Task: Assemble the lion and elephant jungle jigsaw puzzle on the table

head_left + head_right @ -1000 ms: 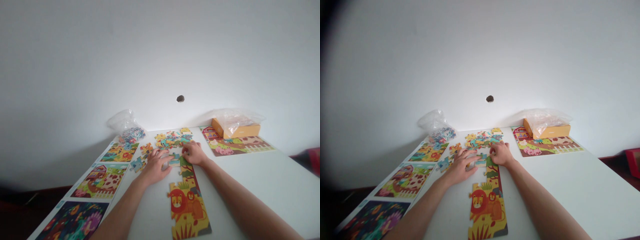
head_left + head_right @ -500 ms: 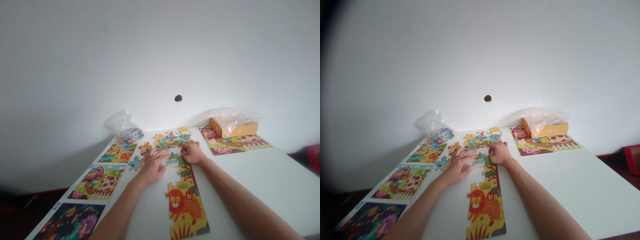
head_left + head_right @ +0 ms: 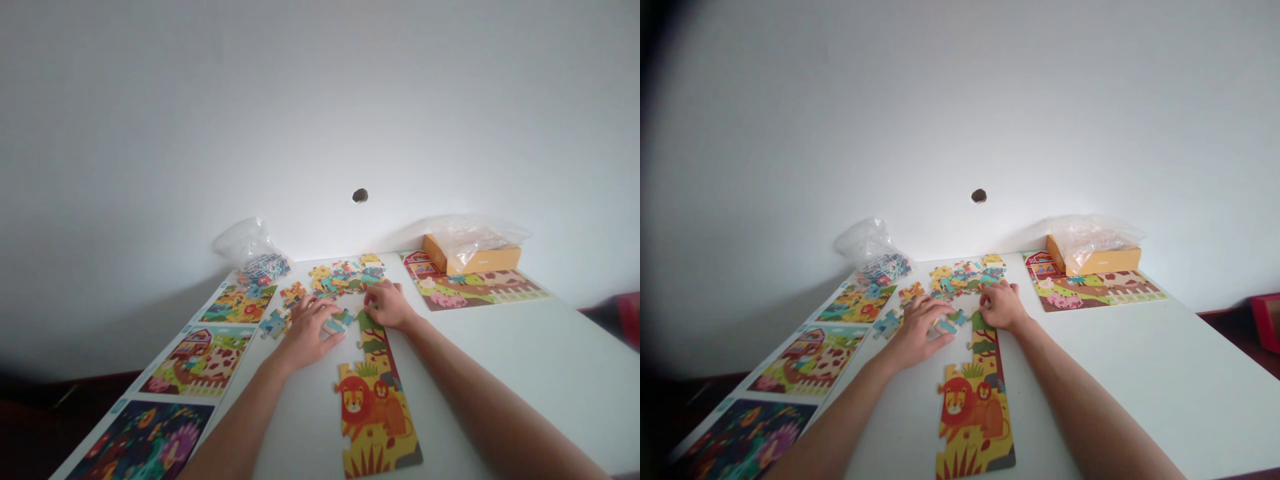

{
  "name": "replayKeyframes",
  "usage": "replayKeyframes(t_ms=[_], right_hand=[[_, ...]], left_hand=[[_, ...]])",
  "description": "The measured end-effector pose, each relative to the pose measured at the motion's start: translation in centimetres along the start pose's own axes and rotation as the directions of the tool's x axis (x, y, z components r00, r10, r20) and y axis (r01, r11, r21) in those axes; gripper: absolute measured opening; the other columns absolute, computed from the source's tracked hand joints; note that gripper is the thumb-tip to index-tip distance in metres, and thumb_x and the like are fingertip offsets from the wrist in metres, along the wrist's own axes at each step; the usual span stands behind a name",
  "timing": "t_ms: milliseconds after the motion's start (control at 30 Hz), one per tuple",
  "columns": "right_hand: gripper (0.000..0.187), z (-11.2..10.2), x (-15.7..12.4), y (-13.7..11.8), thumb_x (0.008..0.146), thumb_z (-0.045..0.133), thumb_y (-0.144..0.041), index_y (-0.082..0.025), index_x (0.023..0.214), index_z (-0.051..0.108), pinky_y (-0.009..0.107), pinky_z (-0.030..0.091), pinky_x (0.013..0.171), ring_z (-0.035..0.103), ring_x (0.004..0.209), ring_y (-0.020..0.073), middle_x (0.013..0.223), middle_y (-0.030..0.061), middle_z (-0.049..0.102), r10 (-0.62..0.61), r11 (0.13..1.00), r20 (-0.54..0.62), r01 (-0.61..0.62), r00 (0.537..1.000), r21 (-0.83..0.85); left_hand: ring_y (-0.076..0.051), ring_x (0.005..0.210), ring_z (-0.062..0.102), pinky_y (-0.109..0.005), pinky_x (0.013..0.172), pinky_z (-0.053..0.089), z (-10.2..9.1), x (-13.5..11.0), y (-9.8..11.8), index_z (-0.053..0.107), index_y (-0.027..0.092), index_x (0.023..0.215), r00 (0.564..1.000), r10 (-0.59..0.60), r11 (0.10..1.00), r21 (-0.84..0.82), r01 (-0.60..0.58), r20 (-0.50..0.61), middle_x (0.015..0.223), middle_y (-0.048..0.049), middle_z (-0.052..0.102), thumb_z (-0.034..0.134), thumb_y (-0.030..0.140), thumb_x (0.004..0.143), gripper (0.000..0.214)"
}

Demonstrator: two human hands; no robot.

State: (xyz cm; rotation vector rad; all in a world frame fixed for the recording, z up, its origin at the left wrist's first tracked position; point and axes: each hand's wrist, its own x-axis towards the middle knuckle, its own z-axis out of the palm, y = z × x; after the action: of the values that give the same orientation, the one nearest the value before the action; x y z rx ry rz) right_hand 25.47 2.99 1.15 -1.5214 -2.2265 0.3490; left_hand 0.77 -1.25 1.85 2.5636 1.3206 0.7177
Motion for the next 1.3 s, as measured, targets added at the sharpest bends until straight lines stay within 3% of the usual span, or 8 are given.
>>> replayKeyframes(t_ms=[67,333,467,600,733,833,933,1300], right_hand=[[0.010,0.0,0.0,0.0,0.075,0.062,-0.025,-0.023,0.082,0.069,0.038,0.033,0.084,0.055,0.094,0.0248,0.087,0.0040,0.066,0.000,1.000,0.000,0.000,1.000,-0.002],[0.008,0.0,0.0,0.2,0.076,0.063,-0.026,-0.023,0.081,0.068,0.038,0.033,0.085,0.055,0.094,0.0249,0.087,0.0034,0.066,0.004,1.000,0.000,-0.004,1.000,-0.004],[0.008,0.0,0.1,0.4,0.076,0.064,-0.027,-0.024,0.081,0.068,0.039,0.032,0.085,0.055,0.096,0.0257,0.088,0.0039,0.066,0.016,1.000,-0.003,-0.016,1.000,-0.022],[0.007,0.0,0.1,0.5,0.077,0.064,-0.028,-0.023,0.080,0.068,0.040,0.032,0.085,0.055,0.098,0.0266,0.089,0.0045,0.066,0.031,0.999,-0.006,-0.032,0.999,-0.031],[0.007,0.1,0.1,0.5,0.077,0.063,-0.028,-0.023,0.081,0.067,0.039,0.032,0.085,0.055,0.097,0.0261,0.089,0.0046,0.065,0.029,0.999,-0.004,-0.029,1.000,-0.030],[0.007,0.2,0.1,0.5,0.077,0.062,-0.027,-0.023,0.081,0.067,0.039,0.032,0.084,0.055,0.096,0.0257,0.088,0.0044,0.065,0.027,0.999,-0.002,-0.027,1.000,-0.031],[0.007,0.2,0.1,0.5,0.077,0.062,-0.026,-0.023,0.081,0.067,0.039,0.032,0.084,0.055,0.097,0.0257,0.089,0.0042,0.065,0.029,0.999,0.000,-0.029,1.000,-0.027],[0.008,0.0,0.1,0.2,0.077,0.062,-0.026,-0.023,0.082,0.067,0.038,0.032,0.085,0.055,0.097,0.0249,0.091,0.0036,0.065,0.044,0.998,0.014,-0.044,0.999,-0.037]], left_hand=[[-0.030,0.121,0.047,-0.050,0.108,0.034,0.1,0.0,0.4,0.068,0.027,0.118,0.999,-0.004,1.000,0.001,0.004,0.032,0.122,-0.0054,0.064,0.073,0.035,0.077,0.042],[-0.028,0.117,0.051,-0.047,0.106,0.036,-1.2,-0.2,-0.1,0.074,0.035,0.107,0.987,0.038,0.999,-0.025,-0.034,0.153,0.122,-0.0028,0.062,0.071,0.020,0.076,0.035],[-0.025,0.118,0.053,-0.044,0.107,0.037,-1.3,-0.4,-0.3,0.069,0.035,0.118,0.979,0.060,0.995,-0.084,-0.045,0.195,0.123,-0.0018,0.064,0.065,0.014,0.080,0.044],[-0.022,0.117,0.054,-0.040,0.106,0.040,-1.0,-0.5,-0.5,0.062,0.033,0.129,0.977,0.114,0.985,-0.146,-0.088,0.181,0.122,-0.0007,0.067,0.053,0.002,0.080,0.058],[-0.021,0.114,0.054,-0.039,0.104,0.040,-0.5,-0.3,-0.5,0.068,0.029,0.118,0.988,0.122,0.987,-0.117,-0.111,0.089,0.116,-0.0023,0.069,0.043,0.004,0.089,0.045],[-0.025,0.110,0.054,-0.043,0.102,0.039,-0.1,-0.1,-0.5,0.072,0.026,0.110,0.999,0.016,1.000,-0.019,-0.015,0.029,0.113,-0.0047,0.067,0.058,0.025,0.091,0.023],[-0.029,0.112,0.050,-0.047,0.102,0.038,-0.1,-0.2,-0.2,0.072,0.028,0.113,0.995,-0.072,0.997,0.045,0.069,0.073,0.116,-0.0048,0.064,0.076,0.039,0.077,0.038],[-0.025,0.119,0.046,-0.046,0.110,0.030,-1.6,-0.2,1.2,0.070,0.035,0.117,0.964,0.035,0.994,-0.109,-0.007,0.264,0.125,0.0022,0.066,0.070,0.016,0.079,0.043]])
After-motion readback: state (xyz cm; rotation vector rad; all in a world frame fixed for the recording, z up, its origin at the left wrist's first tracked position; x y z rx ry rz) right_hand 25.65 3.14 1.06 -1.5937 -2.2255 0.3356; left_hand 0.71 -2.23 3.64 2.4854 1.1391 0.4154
